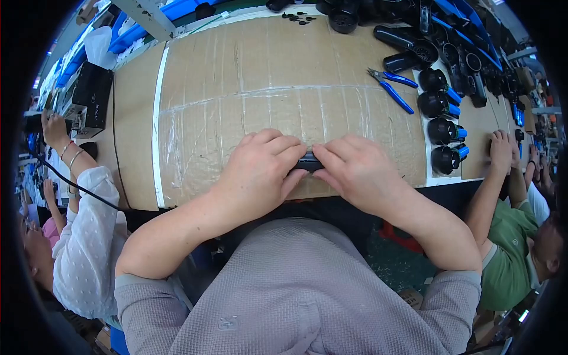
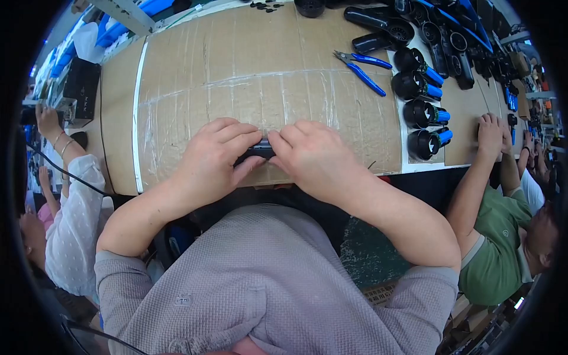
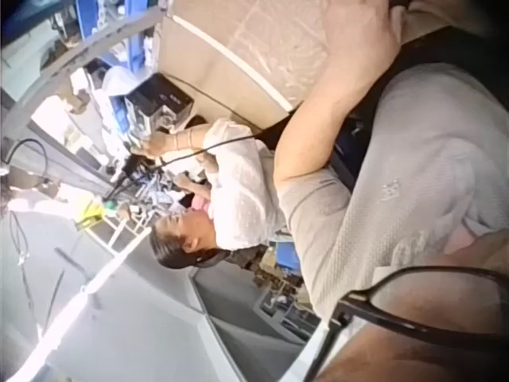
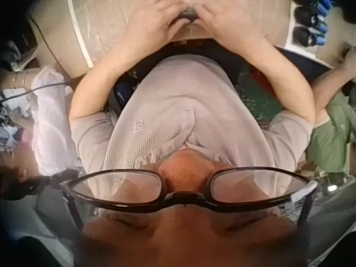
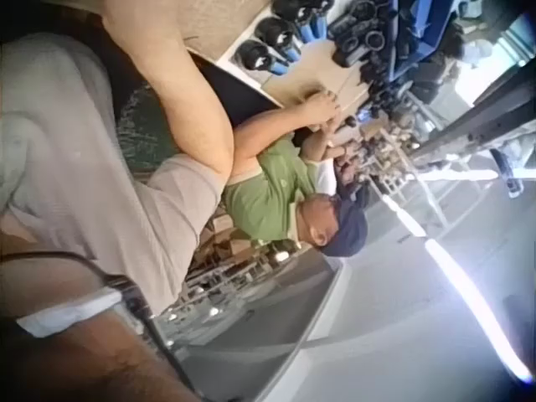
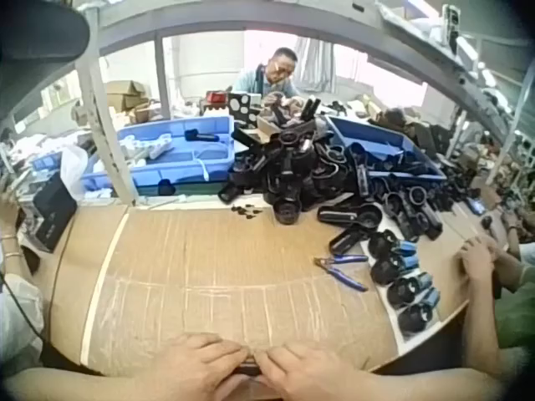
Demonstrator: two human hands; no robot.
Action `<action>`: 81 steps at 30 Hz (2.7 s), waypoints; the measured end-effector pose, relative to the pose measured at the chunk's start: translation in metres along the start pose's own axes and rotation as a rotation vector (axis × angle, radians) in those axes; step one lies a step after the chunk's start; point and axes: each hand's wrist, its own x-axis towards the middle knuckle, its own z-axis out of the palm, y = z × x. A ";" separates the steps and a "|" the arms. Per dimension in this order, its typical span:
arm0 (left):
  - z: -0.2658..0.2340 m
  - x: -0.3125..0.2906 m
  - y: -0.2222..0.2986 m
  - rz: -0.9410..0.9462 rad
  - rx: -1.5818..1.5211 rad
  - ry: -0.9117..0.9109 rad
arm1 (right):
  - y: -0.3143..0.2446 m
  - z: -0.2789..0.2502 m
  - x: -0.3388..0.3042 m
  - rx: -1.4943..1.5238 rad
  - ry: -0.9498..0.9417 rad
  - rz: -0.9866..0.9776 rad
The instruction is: Assembling and inspecting handheld digital anemometers at a factory workstation.
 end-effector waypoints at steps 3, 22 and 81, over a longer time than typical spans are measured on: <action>0.001 -0.009 0.002 0.044 0.050 0.049 | -0.010 0.009 -0.006 -0.090 0.097 -0.036; 0.006 0.000 -0.004 0.031 -0.021 0.112 | 0.012 -0.006 0.014 0.537 -0.026 0.262; 0.028 -0.030 -0.025 0.031 0.020 0.342 | 0.015 0.001 0.012 0.402 0.000 -0.022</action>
